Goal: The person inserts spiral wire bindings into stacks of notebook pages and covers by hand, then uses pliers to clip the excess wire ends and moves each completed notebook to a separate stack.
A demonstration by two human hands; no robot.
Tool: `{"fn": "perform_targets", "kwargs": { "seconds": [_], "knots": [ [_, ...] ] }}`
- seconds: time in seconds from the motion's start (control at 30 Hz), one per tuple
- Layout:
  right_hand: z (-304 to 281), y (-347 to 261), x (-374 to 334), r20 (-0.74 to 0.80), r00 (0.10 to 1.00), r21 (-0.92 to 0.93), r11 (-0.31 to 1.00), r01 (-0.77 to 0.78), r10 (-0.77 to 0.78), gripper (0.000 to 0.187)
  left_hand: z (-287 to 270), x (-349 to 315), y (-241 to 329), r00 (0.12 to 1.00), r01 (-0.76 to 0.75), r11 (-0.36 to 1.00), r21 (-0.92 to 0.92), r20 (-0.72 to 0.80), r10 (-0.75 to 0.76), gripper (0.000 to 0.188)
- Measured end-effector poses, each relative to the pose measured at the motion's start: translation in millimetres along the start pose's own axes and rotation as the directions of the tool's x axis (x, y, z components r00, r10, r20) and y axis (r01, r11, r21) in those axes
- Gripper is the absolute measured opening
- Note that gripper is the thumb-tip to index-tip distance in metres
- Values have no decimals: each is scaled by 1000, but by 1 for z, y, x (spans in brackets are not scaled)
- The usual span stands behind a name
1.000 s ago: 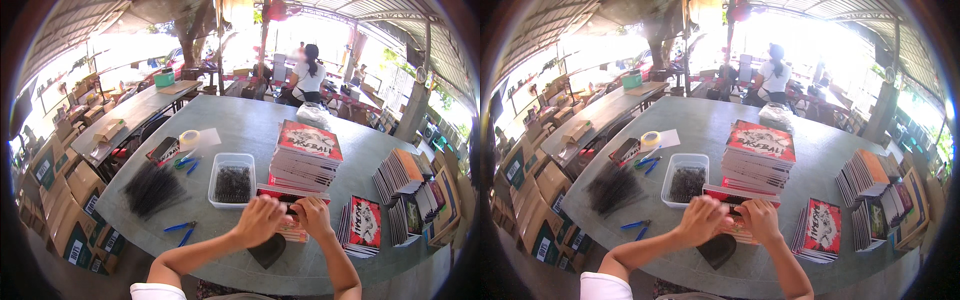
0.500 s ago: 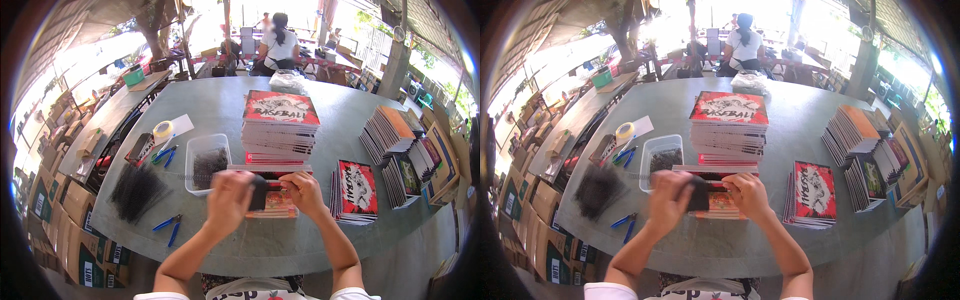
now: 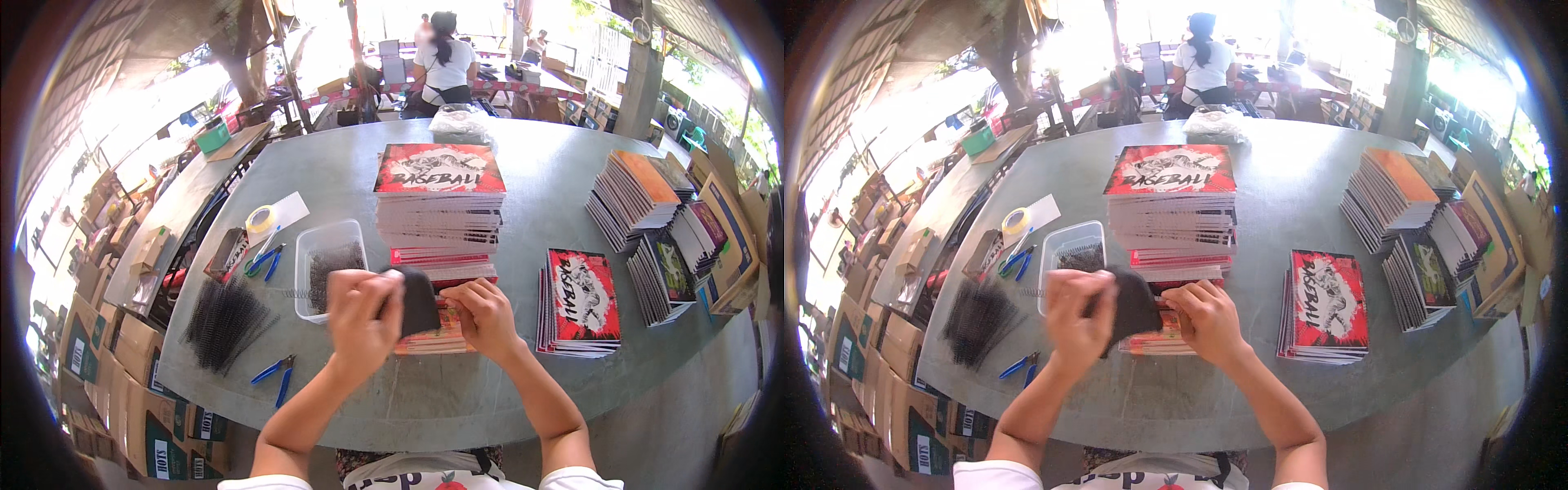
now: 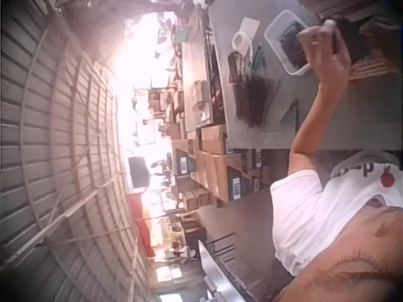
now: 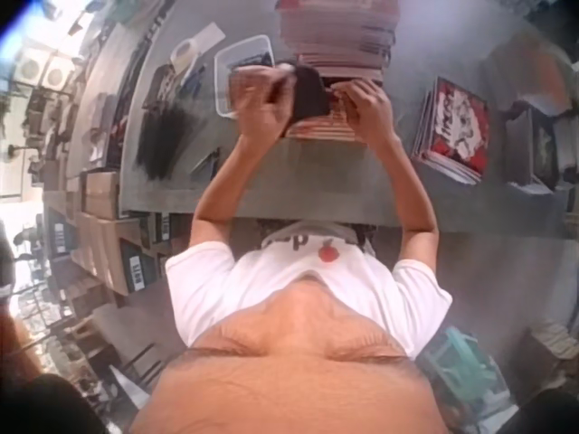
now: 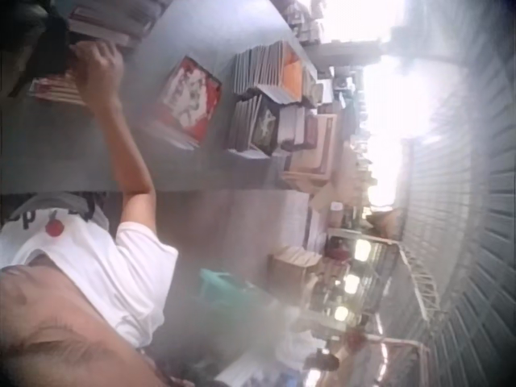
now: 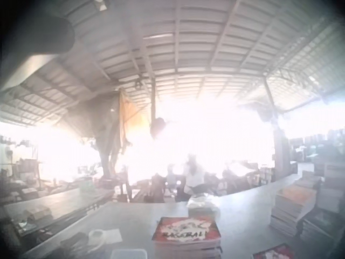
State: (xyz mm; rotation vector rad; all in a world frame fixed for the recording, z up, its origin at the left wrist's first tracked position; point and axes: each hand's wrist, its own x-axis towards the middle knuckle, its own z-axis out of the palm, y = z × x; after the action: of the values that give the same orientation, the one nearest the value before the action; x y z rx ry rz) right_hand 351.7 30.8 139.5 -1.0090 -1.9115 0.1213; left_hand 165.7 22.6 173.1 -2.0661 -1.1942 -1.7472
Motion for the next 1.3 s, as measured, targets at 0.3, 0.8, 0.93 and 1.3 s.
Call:
{"fn": "perform_targets", "kwargs": {
  "seconds": [0.3,0.8,0.93,1.3],
  "knots": [
    [-13,38,-17,221,895,701,575,-422,387,12,20,-8,0,961,-42,999,-5,273,41,20],
    [3,37,-23,175,913,832,440,-337,368,20,30,14,19,999,-16,999,-27,-53,15,20],
    [-5,40,-28,247,892,774,476,-416,378,29,46,-3,23,852,-98,986,-134,501,153,15],
    [-8,54,-38,307,883,822,369,-434,355,37,45,-7,30,931,-127,981,-144,323,168,23]
  ]
}}
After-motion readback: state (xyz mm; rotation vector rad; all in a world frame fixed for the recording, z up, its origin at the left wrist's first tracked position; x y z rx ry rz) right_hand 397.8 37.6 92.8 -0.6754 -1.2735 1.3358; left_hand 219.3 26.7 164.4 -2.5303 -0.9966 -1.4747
